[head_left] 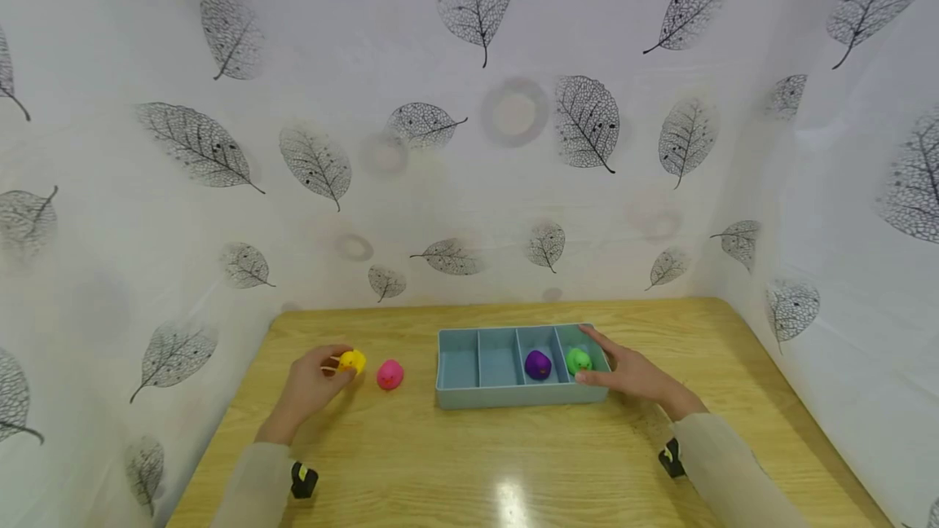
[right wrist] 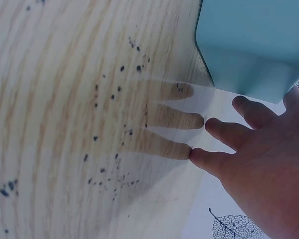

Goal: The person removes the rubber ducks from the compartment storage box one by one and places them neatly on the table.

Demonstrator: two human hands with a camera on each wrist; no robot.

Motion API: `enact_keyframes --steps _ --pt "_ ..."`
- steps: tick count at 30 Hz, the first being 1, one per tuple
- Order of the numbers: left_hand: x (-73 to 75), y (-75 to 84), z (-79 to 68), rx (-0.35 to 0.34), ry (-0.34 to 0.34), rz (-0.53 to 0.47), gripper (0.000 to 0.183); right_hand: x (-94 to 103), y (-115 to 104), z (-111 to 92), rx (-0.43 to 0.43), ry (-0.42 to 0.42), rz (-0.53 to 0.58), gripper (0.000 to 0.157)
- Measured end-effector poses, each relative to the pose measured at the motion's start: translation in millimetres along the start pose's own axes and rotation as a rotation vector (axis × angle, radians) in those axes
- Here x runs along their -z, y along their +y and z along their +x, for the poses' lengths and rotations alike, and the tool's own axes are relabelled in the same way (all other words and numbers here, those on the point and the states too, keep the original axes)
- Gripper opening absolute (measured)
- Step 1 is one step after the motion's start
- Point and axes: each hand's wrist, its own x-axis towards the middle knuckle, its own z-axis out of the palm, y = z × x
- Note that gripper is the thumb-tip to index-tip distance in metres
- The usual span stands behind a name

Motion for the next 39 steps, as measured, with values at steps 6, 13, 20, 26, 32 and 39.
enact_keyframes --steps 6,13,20,26,32,39 --pt "1.4 -3.2 -3.1 0.044 -0.034 -0.005 0.038 0.2 -1 0 0.000 0.000 -0.005 0.097" --pt "0.2 -7.7 -4.5 0.068 -0.064 0.025 0.037 0.3 -1 0 -0.001 -0.001 0.003 0.098" --pt "-1.7 -9.7 -6.3 0.104 -0.086 0.014 0.039 0.6 -2 -1 0.000 -0.002 0.006 0.098" --pt "-1.9 -10.4 -7.5 0.106 -0.099 0.010 0.039 1.9 -4 -2 -0.002 -0.009 0.017 0.097" --pt "-3.7 -11.8 -7.0 0.104 -0.111 0.014 0.038 2.7 -6 -2 -0.005 -0.011 0.025 0.097" --pt "-7.0 -13.2 -6.6 0.104 -0.113 0.039 0.038 1.8 -5 -2 -0.009 -0.018 0.042 0.097"
